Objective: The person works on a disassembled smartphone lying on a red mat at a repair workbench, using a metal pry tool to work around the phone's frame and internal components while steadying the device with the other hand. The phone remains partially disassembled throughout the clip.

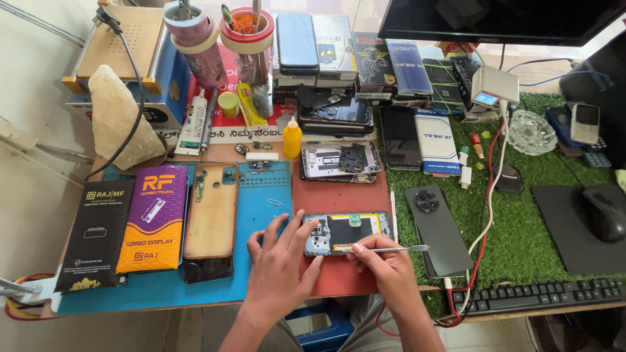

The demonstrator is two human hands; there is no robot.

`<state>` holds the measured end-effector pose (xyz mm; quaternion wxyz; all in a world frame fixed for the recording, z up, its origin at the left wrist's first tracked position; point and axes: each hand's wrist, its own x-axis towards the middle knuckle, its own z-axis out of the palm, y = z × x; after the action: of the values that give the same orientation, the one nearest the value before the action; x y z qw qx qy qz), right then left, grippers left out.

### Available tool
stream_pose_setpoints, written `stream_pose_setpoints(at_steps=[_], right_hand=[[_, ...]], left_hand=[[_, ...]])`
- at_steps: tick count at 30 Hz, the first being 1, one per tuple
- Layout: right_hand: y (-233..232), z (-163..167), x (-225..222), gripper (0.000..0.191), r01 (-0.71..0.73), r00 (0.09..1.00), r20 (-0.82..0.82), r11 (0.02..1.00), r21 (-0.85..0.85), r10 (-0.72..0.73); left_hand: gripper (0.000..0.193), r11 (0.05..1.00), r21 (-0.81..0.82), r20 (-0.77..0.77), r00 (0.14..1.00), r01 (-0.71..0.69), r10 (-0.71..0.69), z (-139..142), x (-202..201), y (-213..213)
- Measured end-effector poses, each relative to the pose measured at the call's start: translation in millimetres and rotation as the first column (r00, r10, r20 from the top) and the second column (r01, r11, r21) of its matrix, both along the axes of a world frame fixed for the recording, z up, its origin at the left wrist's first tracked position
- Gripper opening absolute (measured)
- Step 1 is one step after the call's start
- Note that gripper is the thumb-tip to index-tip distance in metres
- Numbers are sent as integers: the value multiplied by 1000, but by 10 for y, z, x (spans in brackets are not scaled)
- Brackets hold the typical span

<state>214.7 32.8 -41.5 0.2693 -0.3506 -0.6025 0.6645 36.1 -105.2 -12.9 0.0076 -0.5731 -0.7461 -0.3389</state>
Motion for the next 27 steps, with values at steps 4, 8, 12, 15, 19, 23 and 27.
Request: stream_pose_setpoints(at_steps=[4,8,12,15,19,23,27], right_hand=[[-49,16,-89,18,-17,1000,4,1000,-5,17],[-77,36,-94,17,63,996,-62,998,-31,-65],[-67,41,-3,17,100,992,-68,994,-37,-103],[-65,23,21,16,49,999,-24,999,18,-48],[-41,23,-2,18,10,1000,-2,998,67,-10],[-29,40,-33,18,-30,1000,-6,995,94,30],[-31,34,-99,16,-62,998,14,995,76,61]], left_hand=[[68,1000,-4,1,1000,-1,1,10,5,0],[67,1000,0,-3,1000,4,-4,16,-3,8],[67,1000,8,-13,1000,1,-1,9,3,3],[66,1000,-13,-22,1000,-4,4,1,2,4],[67,1000,-3,-8,1000,-3,3,2,2,6],[67,1000,-7,-2,1000,-1,1,6,-2,4],[67,1000,5,-6,1000,-2,2,9,2,0]])
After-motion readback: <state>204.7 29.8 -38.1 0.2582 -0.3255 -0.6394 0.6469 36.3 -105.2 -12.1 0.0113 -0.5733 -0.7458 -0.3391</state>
